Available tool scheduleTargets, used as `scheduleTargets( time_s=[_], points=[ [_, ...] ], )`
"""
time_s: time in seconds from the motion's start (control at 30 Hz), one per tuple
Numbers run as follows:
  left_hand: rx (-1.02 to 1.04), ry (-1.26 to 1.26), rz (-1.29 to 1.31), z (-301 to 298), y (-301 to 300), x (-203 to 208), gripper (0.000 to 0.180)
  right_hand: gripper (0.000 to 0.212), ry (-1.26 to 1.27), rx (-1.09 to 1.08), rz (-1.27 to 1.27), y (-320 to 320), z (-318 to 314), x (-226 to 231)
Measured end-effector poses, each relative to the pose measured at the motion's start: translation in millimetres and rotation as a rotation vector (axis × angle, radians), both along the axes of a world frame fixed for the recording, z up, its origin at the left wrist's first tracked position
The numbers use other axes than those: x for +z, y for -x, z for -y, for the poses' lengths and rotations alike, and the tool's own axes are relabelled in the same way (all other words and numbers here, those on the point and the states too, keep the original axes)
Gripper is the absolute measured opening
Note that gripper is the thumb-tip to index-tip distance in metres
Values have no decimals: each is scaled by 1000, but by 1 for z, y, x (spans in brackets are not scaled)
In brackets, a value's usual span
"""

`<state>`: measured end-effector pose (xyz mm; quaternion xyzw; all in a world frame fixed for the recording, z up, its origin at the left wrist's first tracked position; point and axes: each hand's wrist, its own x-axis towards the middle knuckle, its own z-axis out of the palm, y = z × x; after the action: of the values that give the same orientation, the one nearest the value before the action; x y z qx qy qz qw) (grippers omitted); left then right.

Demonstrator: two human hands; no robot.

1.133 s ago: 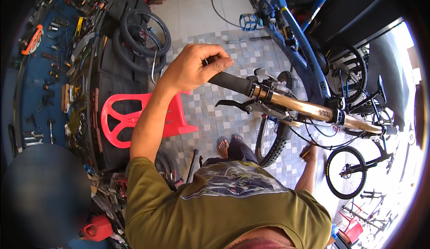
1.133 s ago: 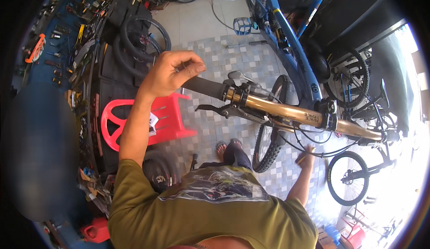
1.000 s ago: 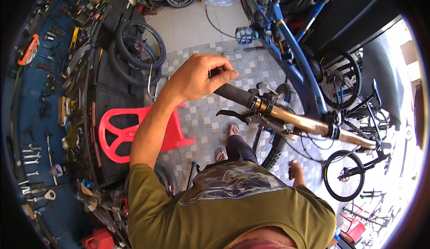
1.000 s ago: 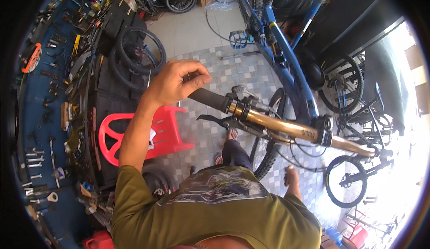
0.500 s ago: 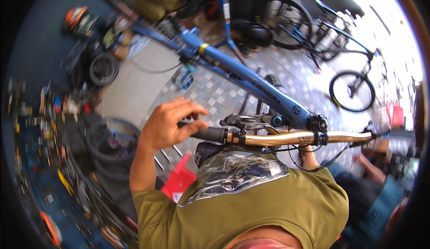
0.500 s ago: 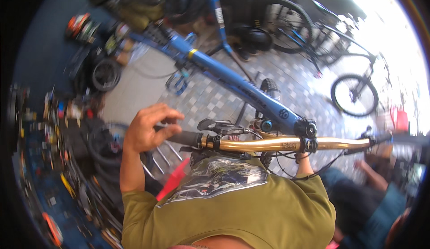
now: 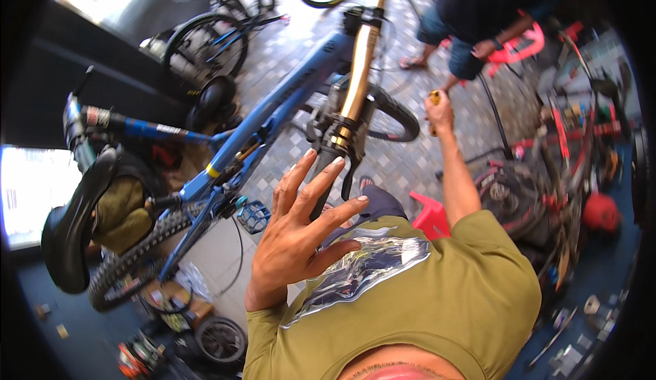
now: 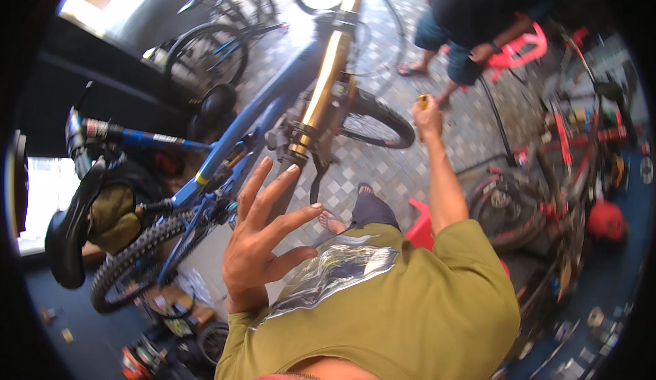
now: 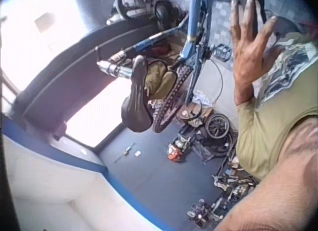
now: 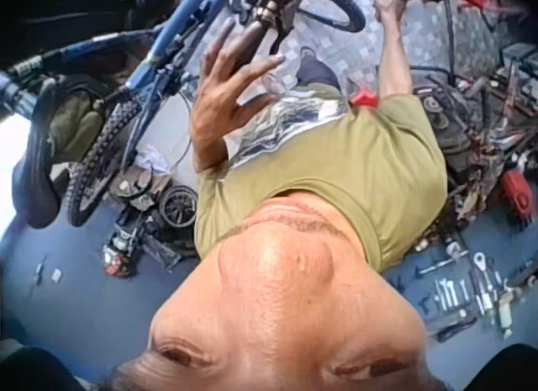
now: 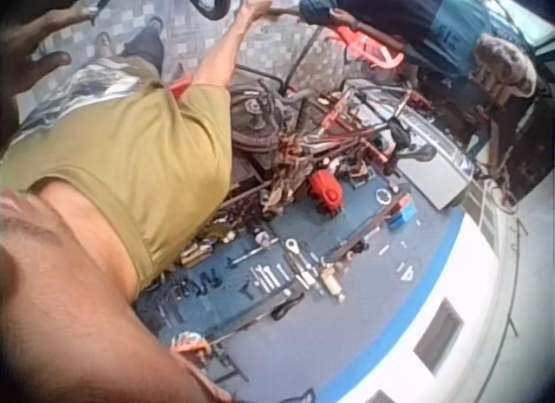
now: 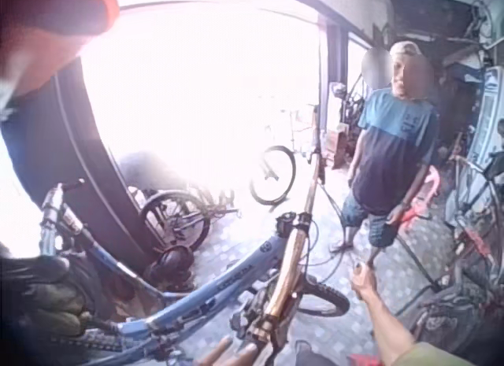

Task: The person adjusts the bicycle handlebar using a yellow tool, then removes and reattaches the saddle. They install a new grip on the handlebar and tighten it with a screwdriver. The person also adjusts the brake lever and shifter on the handlebar.

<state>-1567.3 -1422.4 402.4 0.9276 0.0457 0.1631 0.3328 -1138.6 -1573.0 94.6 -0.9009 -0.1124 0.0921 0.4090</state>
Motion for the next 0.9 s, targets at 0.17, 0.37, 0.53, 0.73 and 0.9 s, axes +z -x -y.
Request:
scheduleTargets(
  time_s=[0.17,0.37,0.53,0.73,0.9],
  points=[
    [-276,-43,-35,46,-24,1,52,28,-57,29,-37,165,100,-10],
    [-303,-230,137,103,-75,-32,38,28,13,-4,-154,313,211,-31],
    [-206,-333,332,144,-127,-48,32,50,247,48,-444,384,292,-69],
    [-135,-449,323,159,-143,-50,25,74,176,-90,-608,430,359,-123],
    [-143,-437,325,167,-152,-58,19,70,316,-343,-707,449,392,-211]
  ],
)
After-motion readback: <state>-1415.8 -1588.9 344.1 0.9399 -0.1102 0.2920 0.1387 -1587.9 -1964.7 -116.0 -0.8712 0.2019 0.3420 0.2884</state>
